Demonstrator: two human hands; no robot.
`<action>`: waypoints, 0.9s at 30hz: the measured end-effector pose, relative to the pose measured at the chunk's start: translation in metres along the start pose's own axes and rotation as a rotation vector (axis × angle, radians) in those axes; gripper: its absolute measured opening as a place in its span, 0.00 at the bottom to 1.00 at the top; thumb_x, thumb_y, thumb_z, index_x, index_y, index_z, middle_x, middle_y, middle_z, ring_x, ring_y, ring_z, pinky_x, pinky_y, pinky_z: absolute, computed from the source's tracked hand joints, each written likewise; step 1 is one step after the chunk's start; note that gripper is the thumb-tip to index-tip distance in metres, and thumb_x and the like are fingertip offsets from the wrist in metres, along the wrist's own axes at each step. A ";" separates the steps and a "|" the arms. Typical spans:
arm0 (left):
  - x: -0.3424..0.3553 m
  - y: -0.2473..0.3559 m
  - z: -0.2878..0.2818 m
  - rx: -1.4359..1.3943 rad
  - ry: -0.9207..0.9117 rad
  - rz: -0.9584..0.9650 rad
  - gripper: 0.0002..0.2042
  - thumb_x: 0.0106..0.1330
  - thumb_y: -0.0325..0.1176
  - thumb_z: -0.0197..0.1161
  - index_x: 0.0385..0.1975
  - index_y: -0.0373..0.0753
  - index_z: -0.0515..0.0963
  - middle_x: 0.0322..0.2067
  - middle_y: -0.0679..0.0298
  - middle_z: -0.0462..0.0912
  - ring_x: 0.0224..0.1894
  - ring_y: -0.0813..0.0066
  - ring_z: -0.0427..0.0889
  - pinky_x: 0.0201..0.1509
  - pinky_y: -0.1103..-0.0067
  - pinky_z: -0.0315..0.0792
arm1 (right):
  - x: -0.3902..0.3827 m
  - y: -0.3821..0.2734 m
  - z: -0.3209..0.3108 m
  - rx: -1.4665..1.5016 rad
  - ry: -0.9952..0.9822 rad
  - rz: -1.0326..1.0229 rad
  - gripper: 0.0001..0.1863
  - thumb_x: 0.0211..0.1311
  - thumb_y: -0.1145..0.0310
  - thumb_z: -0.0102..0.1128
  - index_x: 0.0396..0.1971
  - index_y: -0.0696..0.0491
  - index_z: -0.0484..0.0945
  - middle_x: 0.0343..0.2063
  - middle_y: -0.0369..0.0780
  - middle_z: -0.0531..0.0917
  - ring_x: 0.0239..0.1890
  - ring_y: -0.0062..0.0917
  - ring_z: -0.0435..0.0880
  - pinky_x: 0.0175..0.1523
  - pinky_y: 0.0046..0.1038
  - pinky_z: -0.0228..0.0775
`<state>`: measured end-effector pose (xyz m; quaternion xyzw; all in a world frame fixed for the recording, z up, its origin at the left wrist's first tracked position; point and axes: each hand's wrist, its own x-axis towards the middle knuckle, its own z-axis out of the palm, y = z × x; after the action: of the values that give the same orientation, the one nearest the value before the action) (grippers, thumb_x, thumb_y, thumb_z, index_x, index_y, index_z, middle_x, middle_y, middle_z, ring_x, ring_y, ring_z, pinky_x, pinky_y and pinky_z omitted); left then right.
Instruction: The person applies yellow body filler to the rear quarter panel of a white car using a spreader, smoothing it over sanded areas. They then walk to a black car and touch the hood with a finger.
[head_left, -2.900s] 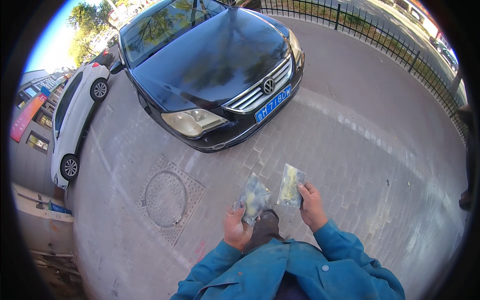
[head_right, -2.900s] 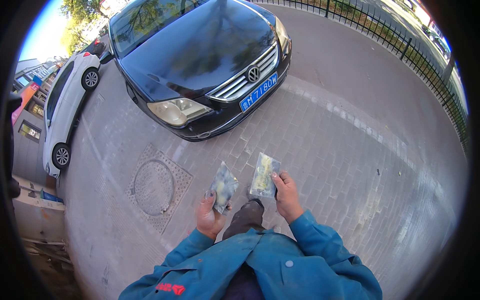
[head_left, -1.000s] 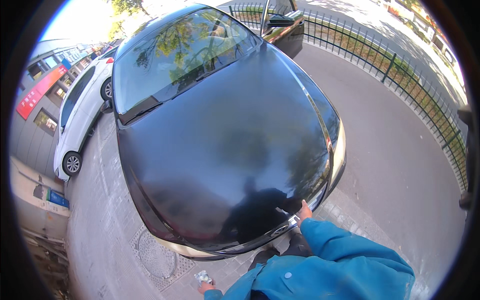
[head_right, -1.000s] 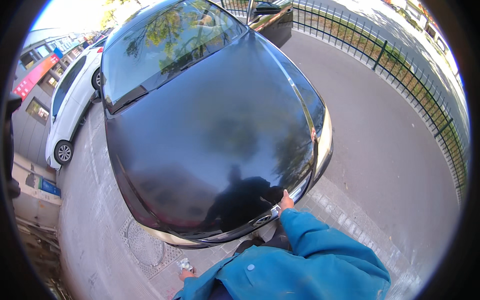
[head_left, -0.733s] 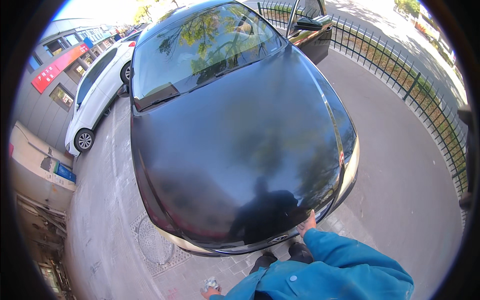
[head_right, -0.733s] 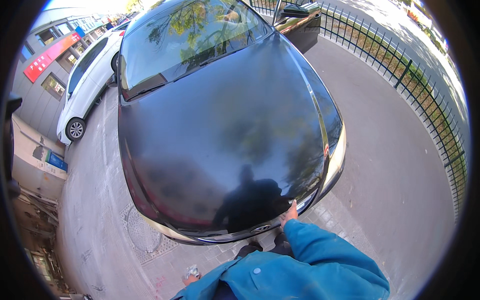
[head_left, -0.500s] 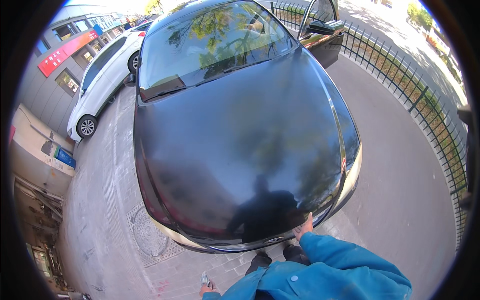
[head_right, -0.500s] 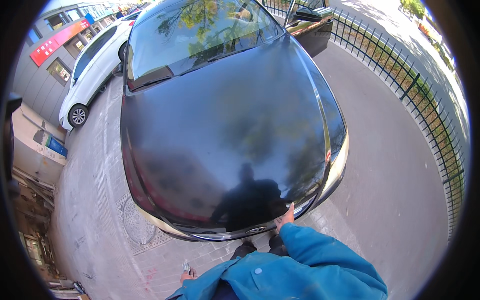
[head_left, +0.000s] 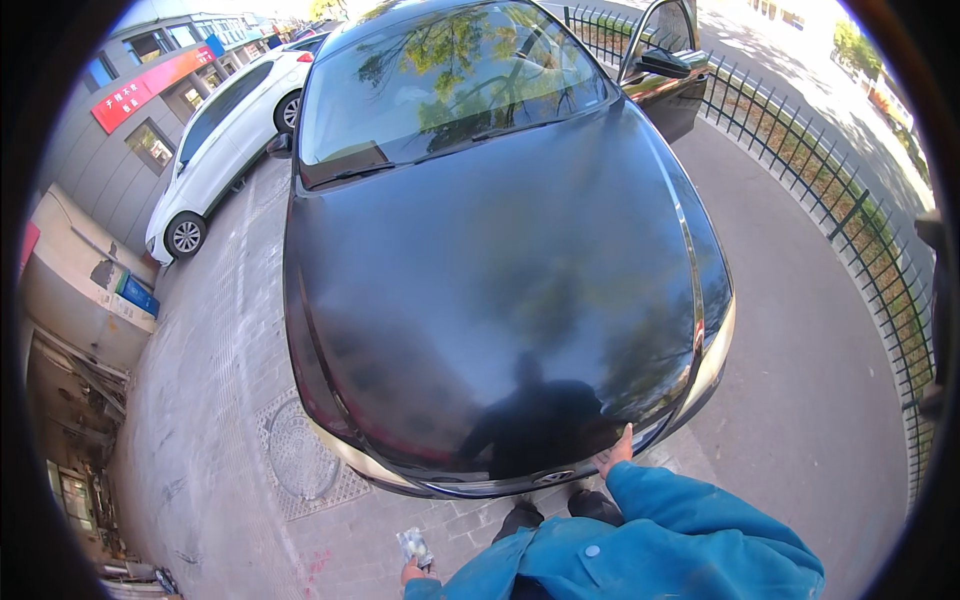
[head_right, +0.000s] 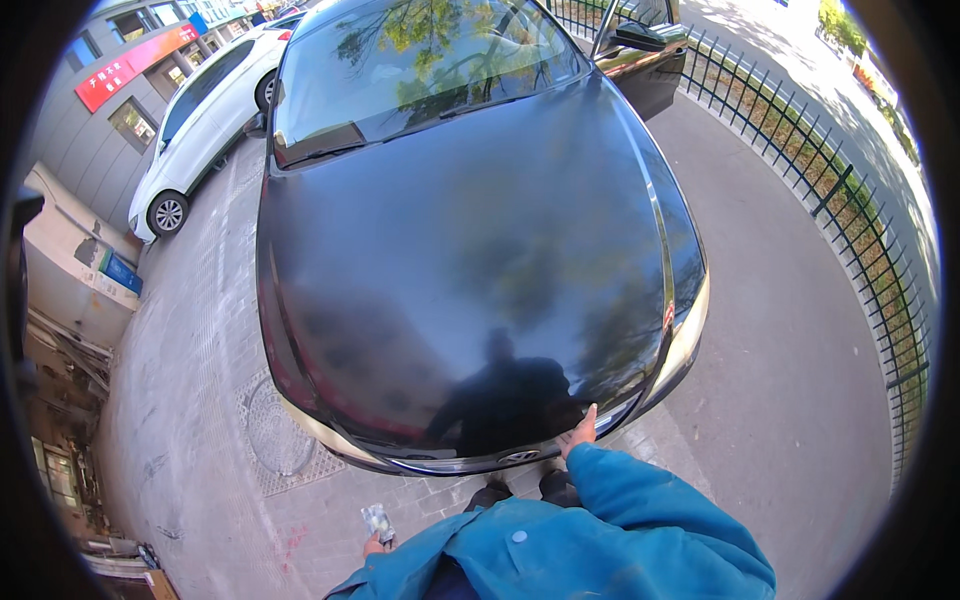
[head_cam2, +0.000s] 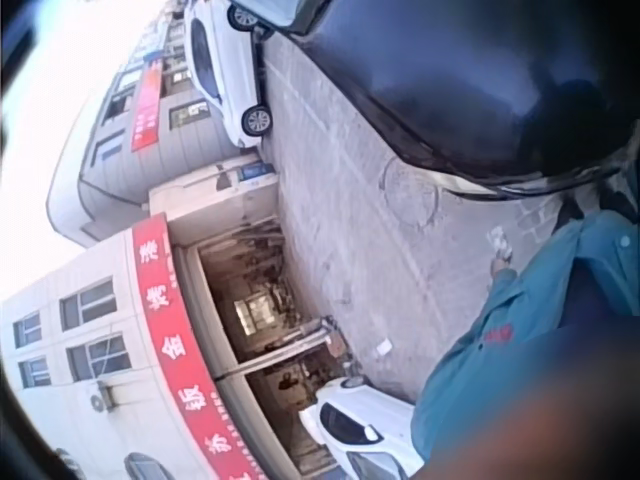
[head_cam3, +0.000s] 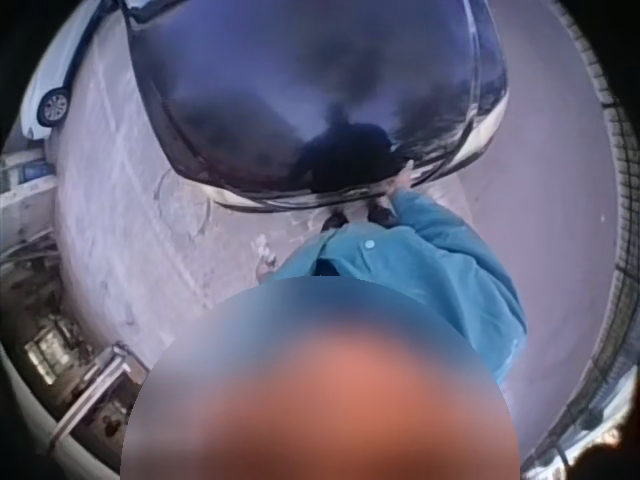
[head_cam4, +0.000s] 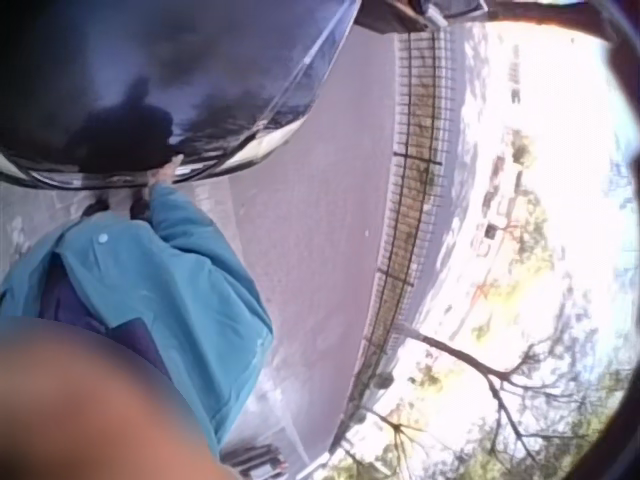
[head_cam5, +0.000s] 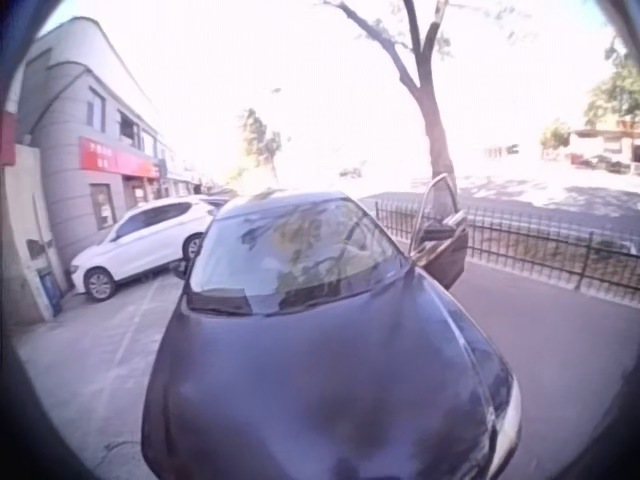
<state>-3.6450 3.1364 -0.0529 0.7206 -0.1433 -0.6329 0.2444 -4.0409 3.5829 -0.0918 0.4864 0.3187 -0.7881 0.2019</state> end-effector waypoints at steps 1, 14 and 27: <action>-0.003 0.000 0.000 -0.010 -0.035 -0.008 0.19 0.78 0.30 0.63 0.66 0.39 0.76 0.58 0.54 0.85 0.59 0.53 0.87 0.62 0.54 0.85 | 0.003 0.000 -0.006 0.004 0.018 0.004 0.62 0.61 0.12 0.53 0.81 0.48 0.65 0.81 0.50 0.64 0.81 0.52 0.61 0.85 0.53 0.50; -0.010 0.001 0.017 -0.169 -0.272 0.071 0.22 0.72 0.20 0.58 0.66 0.34 0.77 0.61 0.52 0.87 0.62 0.52 0.88 0.69 0.57 0.84 | 0.018 0.006 -0.017 0.062 0.030 0.002 0.65 0.58 0.11 0.54 0.79 0.52 0.68 0.80 0.49 0.65 0.81 0.46 0.63 0.86 0.49 0.50; -0.022 0.003 0.018 -0.079 -0.542 0.059 0.31 0.58 0.19 0.60 0.65 0.40 0.79 0.59 0.57 0.87 0.63 0.49 0.85 0.71 0.49 0.78 | 0.013 0.009 -0.012 0.047 0.016 -0.007 0.65 0.60 0.14 0.56 0.81 0.55 0.63 0.81 0.48 0.64 0.82 0.46 0.62 0.86 0.50 0.51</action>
<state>-3.6661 3.1421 -0.0344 0.5103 -0.1995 -0.8004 0.2432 -4.0332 3.5844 -0.1100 0.4963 0.3035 -0.7920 0.1852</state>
